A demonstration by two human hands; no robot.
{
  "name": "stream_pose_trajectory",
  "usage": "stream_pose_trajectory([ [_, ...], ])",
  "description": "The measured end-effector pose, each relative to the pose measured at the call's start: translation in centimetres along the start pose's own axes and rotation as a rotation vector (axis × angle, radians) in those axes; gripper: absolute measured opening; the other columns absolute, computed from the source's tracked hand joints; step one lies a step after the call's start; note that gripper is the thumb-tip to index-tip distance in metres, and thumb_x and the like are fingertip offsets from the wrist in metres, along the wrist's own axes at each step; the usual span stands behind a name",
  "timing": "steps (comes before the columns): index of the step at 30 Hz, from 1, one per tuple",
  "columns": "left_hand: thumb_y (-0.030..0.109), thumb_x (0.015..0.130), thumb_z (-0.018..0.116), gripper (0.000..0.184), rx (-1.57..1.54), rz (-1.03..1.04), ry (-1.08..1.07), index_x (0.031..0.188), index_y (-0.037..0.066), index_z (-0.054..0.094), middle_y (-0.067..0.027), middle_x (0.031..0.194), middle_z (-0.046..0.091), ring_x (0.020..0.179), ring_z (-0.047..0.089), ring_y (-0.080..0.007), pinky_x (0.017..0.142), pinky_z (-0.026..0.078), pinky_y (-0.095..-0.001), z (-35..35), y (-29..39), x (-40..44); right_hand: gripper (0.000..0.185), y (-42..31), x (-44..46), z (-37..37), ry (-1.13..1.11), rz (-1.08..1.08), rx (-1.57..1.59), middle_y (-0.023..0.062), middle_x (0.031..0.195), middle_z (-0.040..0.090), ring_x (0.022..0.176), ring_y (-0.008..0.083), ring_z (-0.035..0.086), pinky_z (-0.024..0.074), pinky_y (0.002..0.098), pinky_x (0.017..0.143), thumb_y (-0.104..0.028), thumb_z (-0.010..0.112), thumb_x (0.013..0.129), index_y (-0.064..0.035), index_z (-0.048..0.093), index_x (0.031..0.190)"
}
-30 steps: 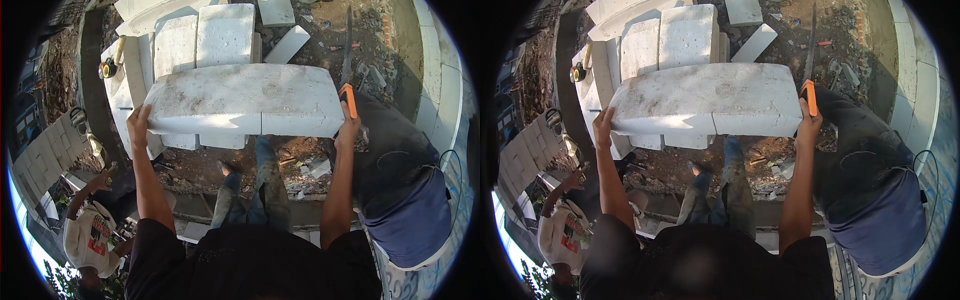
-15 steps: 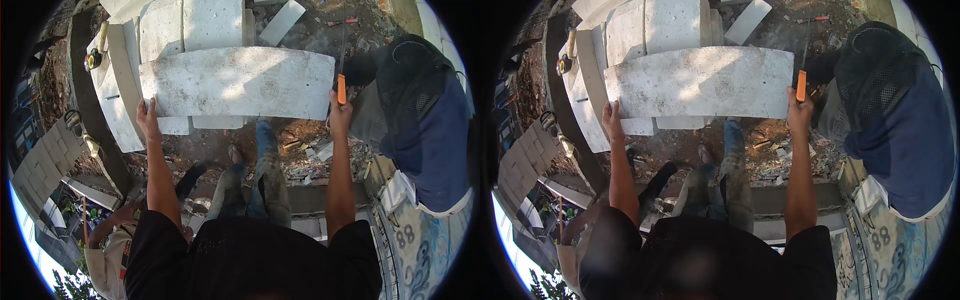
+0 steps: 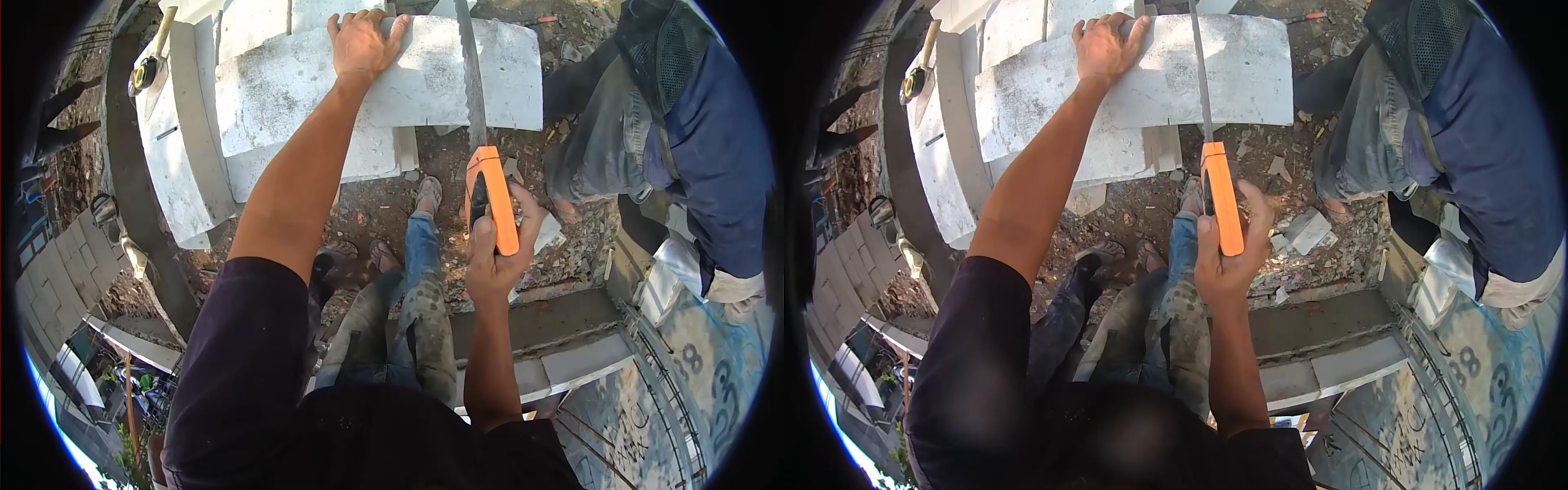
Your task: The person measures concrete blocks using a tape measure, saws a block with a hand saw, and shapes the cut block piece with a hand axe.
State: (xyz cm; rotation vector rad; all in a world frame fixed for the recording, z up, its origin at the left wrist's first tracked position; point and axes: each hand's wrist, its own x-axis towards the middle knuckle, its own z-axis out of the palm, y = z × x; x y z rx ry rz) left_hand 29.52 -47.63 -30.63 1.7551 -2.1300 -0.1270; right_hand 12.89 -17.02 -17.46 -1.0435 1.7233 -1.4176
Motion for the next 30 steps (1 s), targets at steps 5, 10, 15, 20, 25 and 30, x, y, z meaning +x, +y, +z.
stream_pose_trajectory([
  [5,0.068,0.099,0.045,0.066,0.065,-0.075,-0.067,0.115,0.011,0.075,-0.0144,0.105,0.075,0.115,0.064,-0.0283,0.118,0.028,-0.0473,-0.1,1.1,1.5,0.059,3.5,-5.1,2.3,-0.131,-0.036,-0.066,0.0126,0.088,0.072,0.069,0.0142,0.071,0.0553,0.0273,0.062,-0.013,0.067,0.095,0.0123,0.048,0.144],
  [10,0.044,0.095,0.061,0.042,-0.032,-0.073,-0.169,0.109,0.006,0.074,-0.021,0.11,0.073,0.105,0.066,-0.0393,0.094,0.048,-0.0537,0.6,0.9,1.4,0.054,5.9,-5.9,2.6,-0.124,-0.048,-0.113,0.0185,0.098,0.075,0.07,0.0175,0.073,0.057,0.0297,0.064,-0.011,0.067,0.094,0.0125,0.052,0.141],
  [15,0.064,0.101,0.045,0.062,0.115,-0.042,-0.119,0.117,0.013,0.076,-0.0144,0.095,0.077,0.107,0.069,-0.0282,0.115,0.031,-0.0479,-0.6,1.5,1.4,0.054,5.6,-5.4,2.2,-0.156,-0.022,-0.091,0.0221,0.114,0.074,0.071,0.0198,0.074,0.0569,0.0303,0.063,-0.01,0.066,0.094,0.0113,0.052,0.142],
  [20,0.069,0.099,0.044,0.067,0.117,-0.076,-0.139,0.123,0.016,0.075,-0.0091,0.11,0.076,0.115,0.063,-0.025,0.114,0.028,-0.0483,-0.3,1.3,1.8,0.053,6.6,-6.1,1.9,-0.163,-0.045,-0.09,0.0233,0.116,0.073,0.073,0.0203,0.074,0.057,0.0308,0.063,-0.011,0.066,0.095,0.0113,0.053,0.141],
  [25,0.072,0.099,0.04,0.071,0.141,-0.049,-0.083,0.124,0.015,0.075,-0.011,0.103,0.076,0.109,0.066,-0.026,0.115,0.03,-0.0485,0.0,1.3,1.0,0.052,6.3,-6.0,2.7,-0.123,-0.12,-0.131,0.0233,0.117,0.073,0.072,0.0202,0.074,0.0567,0.0308,0.062,-0.011,0.066,0.095,0.0107,0.054,0.141],
  [30,0.072,0.099,0.042,0.07,0.103,0.002,0.003,0.123,0.014,0.075,-0.0154,0.097,0.076,0.105,0.069,-0.0283,0.115,0.031,-0.0479,0.4,0.9,1.3,0.051,6.6,-6.5,3.0,-0.105,-0.092,-0.178,0.0236,0.121,0.072,0.073,0.0193,0.073,0.0561,0.0302,0.062,-0.011,0.066,0.095,0.0094,0.055,0.141],
])
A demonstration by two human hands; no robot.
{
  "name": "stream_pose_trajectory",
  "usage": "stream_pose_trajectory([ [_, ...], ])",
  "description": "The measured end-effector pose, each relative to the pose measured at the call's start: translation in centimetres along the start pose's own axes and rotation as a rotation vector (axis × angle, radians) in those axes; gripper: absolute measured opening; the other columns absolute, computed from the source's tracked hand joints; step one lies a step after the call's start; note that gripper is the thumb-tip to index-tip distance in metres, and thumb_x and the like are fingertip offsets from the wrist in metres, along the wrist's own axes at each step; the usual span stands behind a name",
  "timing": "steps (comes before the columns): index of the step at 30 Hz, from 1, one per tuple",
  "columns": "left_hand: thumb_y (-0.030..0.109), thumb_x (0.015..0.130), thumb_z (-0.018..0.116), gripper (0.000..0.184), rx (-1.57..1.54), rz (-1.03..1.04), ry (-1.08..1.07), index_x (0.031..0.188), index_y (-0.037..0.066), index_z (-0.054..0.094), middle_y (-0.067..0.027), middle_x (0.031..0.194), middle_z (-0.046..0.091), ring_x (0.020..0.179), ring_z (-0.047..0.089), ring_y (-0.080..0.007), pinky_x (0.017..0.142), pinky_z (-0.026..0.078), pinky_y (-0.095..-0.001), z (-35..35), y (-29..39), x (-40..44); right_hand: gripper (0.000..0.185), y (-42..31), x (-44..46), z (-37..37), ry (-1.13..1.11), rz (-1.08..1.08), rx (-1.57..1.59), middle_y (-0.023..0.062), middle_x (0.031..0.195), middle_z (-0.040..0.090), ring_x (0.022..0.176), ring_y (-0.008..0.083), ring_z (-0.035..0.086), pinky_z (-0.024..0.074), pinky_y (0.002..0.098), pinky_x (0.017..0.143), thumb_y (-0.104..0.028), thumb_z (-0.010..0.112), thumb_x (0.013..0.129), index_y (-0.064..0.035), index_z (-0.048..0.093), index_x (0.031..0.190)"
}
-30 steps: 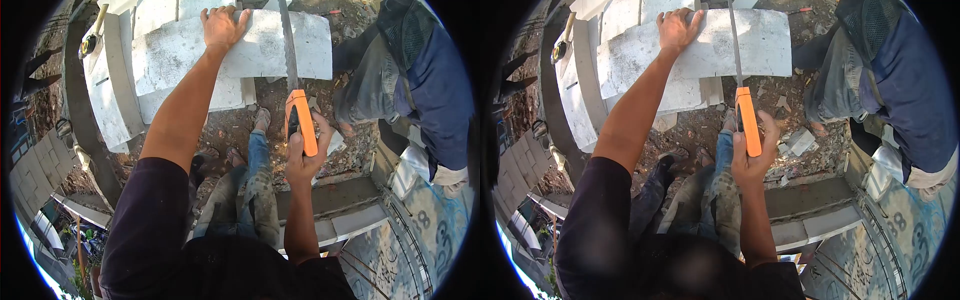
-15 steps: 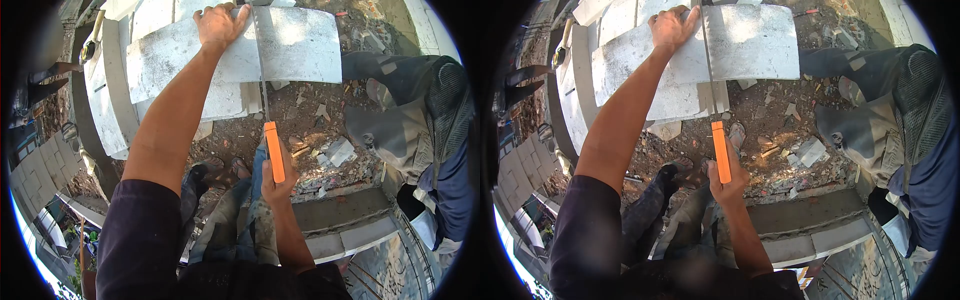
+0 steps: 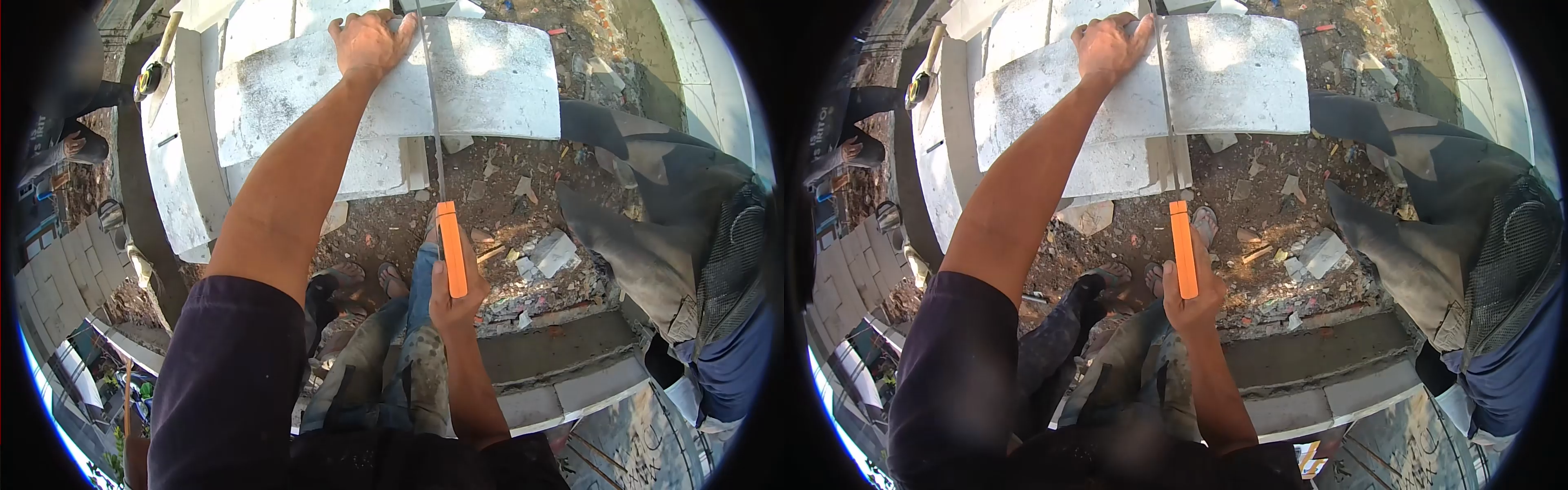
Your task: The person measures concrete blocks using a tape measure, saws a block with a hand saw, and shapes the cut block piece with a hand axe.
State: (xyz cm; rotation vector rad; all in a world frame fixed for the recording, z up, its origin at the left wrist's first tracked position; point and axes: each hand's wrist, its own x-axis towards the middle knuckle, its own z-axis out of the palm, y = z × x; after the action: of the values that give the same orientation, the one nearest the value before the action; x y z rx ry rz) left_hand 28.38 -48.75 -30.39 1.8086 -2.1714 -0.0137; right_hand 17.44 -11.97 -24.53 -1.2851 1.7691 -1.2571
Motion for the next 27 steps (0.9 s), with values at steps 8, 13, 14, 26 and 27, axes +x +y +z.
stream_pose_trajectory([
  [8,0.068,0.099,0.044,0.066,-0.002,-0.039,-0.085,0.121,0.015,0.077,-0.009,0.103,0.077,0.112,0.064,-0.0253,0.115,0.028,-0.0486,-0.1,0.0,0.2,0.049,0.2,-1.1,0.2,0.023,0.011,0.022,0.0241,0.121,0.071,0.077,0.0221,0.075,0.057,0.0314,0.063,-0.009,0.065,0.095,0.0103,0.055,0.139],
  [13,0.074,0.095,0.048,0.072,-0.076,-0.053,-0.091,0.12,0.013,0.077,-0.0175,0.095,0.077,0.103,0.07,-0.029,0.115,0.031,-0.0462,-0.6,0.2,-0.1,0.051,0.1,-1.6,1.1,0.036,0.021,0.022,0.0237,0.119,0.072,0.078,0.0222,0.076,0.0575,0.0315,0.064,-0.009,0.064,0.095,0.0088,0.053,0.142],
  [14,0.076,0.094,0.048,0.075,-0.06,-0.053,-0.085,0.12,0.012,0.077,-0.0172,0.095,0.077,0.103,0.071,-0.0285,0.115,0.031,-0.0459,-0.7,0.3,0.1,0.051,0.2,-1.3,0.9,0.045,0.014,0.024,0.0237,0.119,0.072,0.078,0.0222,0.076,0.0575,0.0315,0.064,-0.009,0.064,0.095,0.0088,0.053,0.142],
  [26,0.078,0.092,0.048,0.08,-0.036,0.0,-0.029,0.124,0.01,0.075,-0.0162,0.096,0.077,0.104,0.071,-0.0256,0.116,0.03,-0.045,0.5,-0.6,0.0,0.05,0.3,-1.0,0.3,0.013,0.012,0.037,0.0145,0.09,0.074,0.066,0.0135,0.07,0.054,0.0282,0.058,-0.006,0.063,0.095,0.0084,0.054,0.142],
  [27,0.078,0.092,0.049,0.079,-0.013,0.023,0.006,0.125,0.011,0.075,-0.0156,0.096,0.078,0.104,0.071,-0.0254,0.116,0.031,-0.0448,1.0,-0.9,0.1,0.05,-0.3,-0.8,0.1,-0.007,0.07,0.033,0.0144,0.09,0.074,0.066,0.0136,0.07,0.0539,0.0283,0.058,-0.006,0.063,0.095,0.0085,0.053,0.142],
])
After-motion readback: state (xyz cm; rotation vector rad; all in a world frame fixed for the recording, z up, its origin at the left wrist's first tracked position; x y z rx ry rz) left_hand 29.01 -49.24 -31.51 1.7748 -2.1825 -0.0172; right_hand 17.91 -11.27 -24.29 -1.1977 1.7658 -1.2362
